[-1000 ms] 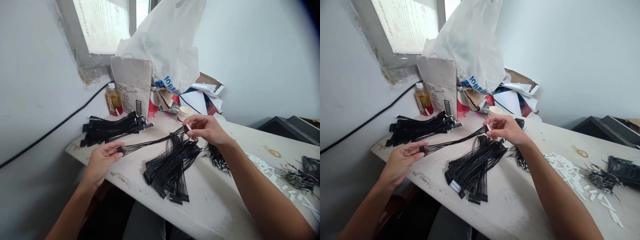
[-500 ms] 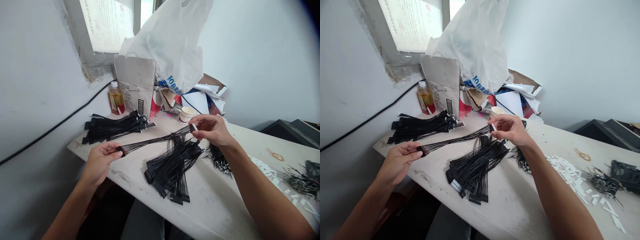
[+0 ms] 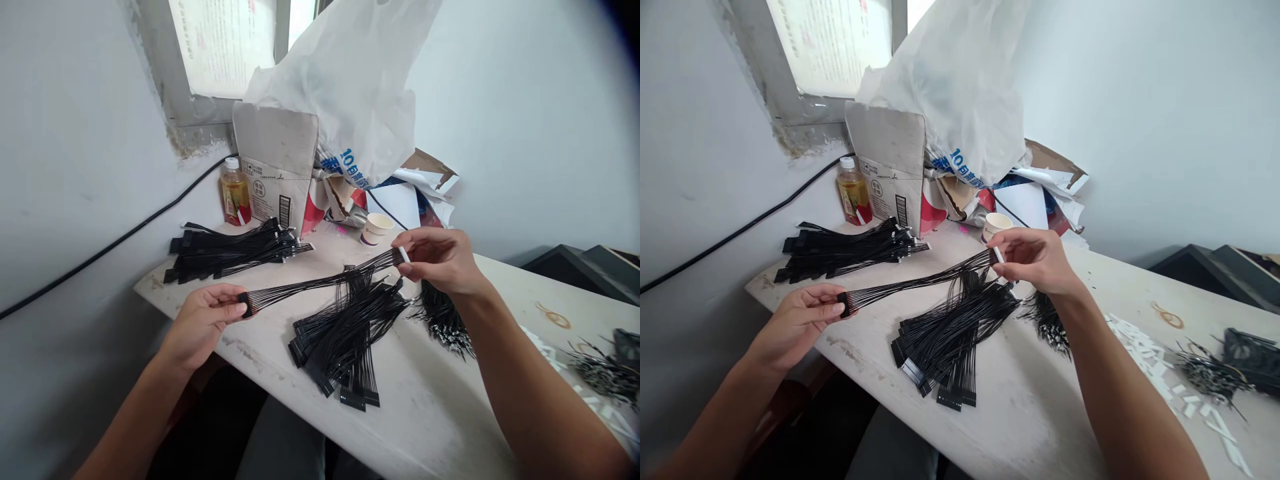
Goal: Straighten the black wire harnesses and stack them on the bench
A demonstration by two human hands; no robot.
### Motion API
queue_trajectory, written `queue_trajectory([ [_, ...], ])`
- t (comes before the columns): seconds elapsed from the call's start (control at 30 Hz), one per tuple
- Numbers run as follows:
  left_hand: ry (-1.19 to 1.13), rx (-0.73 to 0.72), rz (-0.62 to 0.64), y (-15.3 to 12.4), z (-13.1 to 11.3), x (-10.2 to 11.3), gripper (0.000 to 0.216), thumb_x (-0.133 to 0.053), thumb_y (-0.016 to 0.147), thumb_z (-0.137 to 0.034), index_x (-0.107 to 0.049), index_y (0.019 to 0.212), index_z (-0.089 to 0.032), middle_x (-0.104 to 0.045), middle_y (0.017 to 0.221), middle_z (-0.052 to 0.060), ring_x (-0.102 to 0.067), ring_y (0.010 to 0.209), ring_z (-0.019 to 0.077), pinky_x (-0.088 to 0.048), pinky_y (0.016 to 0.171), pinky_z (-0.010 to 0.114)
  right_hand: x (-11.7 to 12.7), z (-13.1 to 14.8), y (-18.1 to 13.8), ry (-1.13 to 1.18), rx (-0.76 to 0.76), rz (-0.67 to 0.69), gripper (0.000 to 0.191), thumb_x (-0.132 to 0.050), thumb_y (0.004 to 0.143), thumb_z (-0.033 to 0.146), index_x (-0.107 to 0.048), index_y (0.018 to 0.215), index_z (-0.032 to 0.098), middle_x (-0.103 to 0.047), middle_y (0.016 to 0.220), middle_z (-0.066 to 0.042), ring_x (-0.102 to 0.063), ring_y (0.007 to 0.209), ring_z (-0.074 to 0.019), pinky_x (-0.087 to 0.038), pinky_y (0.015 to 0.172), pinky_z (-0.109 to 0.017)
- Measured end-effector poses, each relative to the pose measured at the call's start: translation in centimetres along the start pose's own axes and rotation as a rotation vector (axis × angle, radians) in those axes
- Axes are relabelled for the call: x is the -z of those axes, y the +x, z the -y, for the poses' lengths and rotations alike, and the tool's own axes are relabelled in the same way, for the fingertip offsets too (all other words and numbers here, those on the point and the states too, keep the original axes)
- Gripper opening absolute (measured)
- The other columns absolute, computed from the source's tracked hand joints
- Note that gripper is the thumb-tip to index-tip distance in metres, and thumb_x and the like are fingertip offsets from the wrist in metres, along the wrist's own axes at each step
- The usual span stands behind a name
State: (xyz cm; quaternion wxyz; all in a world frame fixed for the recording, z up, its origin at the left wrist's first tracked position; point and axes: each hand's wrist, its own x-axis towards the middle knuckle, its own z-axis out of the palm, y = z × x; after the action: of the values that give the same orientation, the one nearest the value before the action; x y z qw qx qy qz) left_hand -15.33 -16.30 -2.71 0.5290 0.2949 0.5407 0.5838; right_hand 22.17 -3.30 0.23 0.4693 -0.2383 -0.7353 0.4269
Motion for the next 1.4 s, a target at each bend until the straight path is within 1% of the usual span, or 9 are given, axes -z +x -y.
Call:
queue_trajectory([
  [0.23, 0.009, 0.014, 0.022, -0.4, -0.2, 0.0, 0.037, -0.098, 0.041, -0.012, -0.083, 0.075, -0.015, -0.077, 0.069, 0.005, -0.070, 0.066, 0.0140, -0.058, 0.063, 0.020, 0.4, -0.2, 0.0, -0.024, -0.027, -0.005, 0.033, -0.093, 0.069, 0.020, -0.083, 0.100, 0.024, -0.068, 0.062, 0.001, -0.056, 0.042, -0.0080, -0.045, 0.037, -0.020],
  [0.47, 0.056, 0.021, 0.051, -0.4, -0.1, -0.4, 0.033, -0.097, 0.045, -0.015, -0.082, 0.075, -0.013, -0.079, 0.074, 0.009, -0.072, 0.069, 0.0176, -0.058, 0.067, 0.026, 0.6, -0.2, 0.1, -0.018, -0.071, -0.021, 0.033, -0.094, 0.065, 0.019, -0.082, 0.096, 0.022, -0.067, 0.059, 0.002, -0.054, 0.040, -0.0084, -0.042, 0.034, -0.021],
  [0.63, 0.084, 0.015, 0.047, -0.6, -0.2, -0.5, 0.038, -0.099, 0.044, -0.019, -0.082, 0.078, -0.013, -0.079, 0.074, 0.009, -0.072, 0.071, 0.0179, -0.058, 0.070, 0.027, 0.6, -0.4, 0.1, -0.003, -0.098, -0.016, 0.033, -0.094, 0.066, 0.022, -0.081, 0.096, 0.020, -0.066, 0.058, 0.002, -0.053, 0.040, -0.0074, -0.043, 0.034, -0.021],
  [0.83, 0.131, -0.068, -0.038, -0.6, -0.3, -0.7, 0.040, -0.100, 0.043, -0.024, -0.082, 0.079, -0.016, -0.079, 0.075, 0.005, -0.070, 0.075, 0.0149, -0.056, 0.073, 0.022, 0.4, -0.1, 0.0, -0.018, -0.152, 0.048, 0.033, -0.091, 0.072, 0.022, -0.076, 0.101, 0.019, -0.063, 0.060, 0.003, -0.056, 0.045, -0.0077, -0.046, 0.040, -0.019],
  [1.0, 0.238, -0.097, 0.003, -0.9, -0.1, -0.4, 0.045, -0.099, 0.048, -0.028, -0.083, 0.088, -0.017, -0.082, 0.091, 0.009, -0.074, 0.090, 0.0221, -0.058, 0.080, 0.028, -0.2, 0.6, -0.2, 0.056, -0.180, 0.074, 0.031, -0.089, 0.074, 0.022, -0.069, 0.097, 0.019, -0.066, 0.066, 0.001, -0.058, 0.050, -0.0086, -0.049, 0.042, -0.019],
  [1.1, 0.321, -0.145, 0.027, -1.2, 0.1, -0.1, 0.043, -0.098, 0.054, -0.030, -0.082, 0.092, -0.018, -0.081, 0.096, 0.011, -0.075, 0.092, 0.0245, -0.059, 0.078, 0.028, -0.7, 0.6, -0.6, 0.104, -0.170, 0.061, 0.033, -0.089, 0.074, 0.022, -0.065, 0.096, 0.019, -0.067, 0.070, 0.000, -0.061, 0.052, -0.0093, -0.050, 0.042, -0.018],
  [1.27, 0.334, -0.196, 0.094, -1.7, 0.3, -0.4, 0.037, -0.092, 0.063, -0.030, -0.078, 0.095, -0.018, -0.080, 0.093, 0.009, -0.076, 0.086, 0.0249, -0.061, 0.076, 0.031, -1.4, 0.0, -2.5, 0.157, -0.148, -0.026, 0.035, -0.091, 0.070, 0.025, -0.061, 0.089, 0.020, -0.067, 0.065, 0.002, -0.057, 0.043, -0.0092, -0.041, 0.033, -0.017],
  [1.33, 0.331, -0.169, 0.124, -1.9, 0.3, -0.7, 0.035, -0.088, 0.068, -0.031, -0.075, 0.097, -0.018, -0.079, 0.085, 0.008, -0.075, 0.072, 0.0232, -0.061, 0.070, 0.033, -1.5, -0.2, -3.4, 0.168, -0.165, -0.037, 0.035, -0.090, 0.070, 0.029, -0.060, 0.085, 0.020, -0.066, 0.061, 0.001, -0.055, 0.040, -0.0095, -0.037, 0.030, -0.017],
  [1.4, 0.334, -0.160, 0.148, -2.1, 0.2, -1.0, 0.031, -0.085, 0.071, -0.031, -0.073, 0.097, -0.017, -0.078, 0.077, 0.007, -0.070, 0.058, 0.0193, -0.057, 0.062, 0.031, -1.7, -0.3, -4.3, 0.192, -0.172, -0.056, 0.034, -0.090, 0.071, 0.031, -0.060, 0.082, 0.020, -0.066, 0.060, 0.001, -0.053, 0.038, -0.0095, -0.034, 0.030, -0.017],
])
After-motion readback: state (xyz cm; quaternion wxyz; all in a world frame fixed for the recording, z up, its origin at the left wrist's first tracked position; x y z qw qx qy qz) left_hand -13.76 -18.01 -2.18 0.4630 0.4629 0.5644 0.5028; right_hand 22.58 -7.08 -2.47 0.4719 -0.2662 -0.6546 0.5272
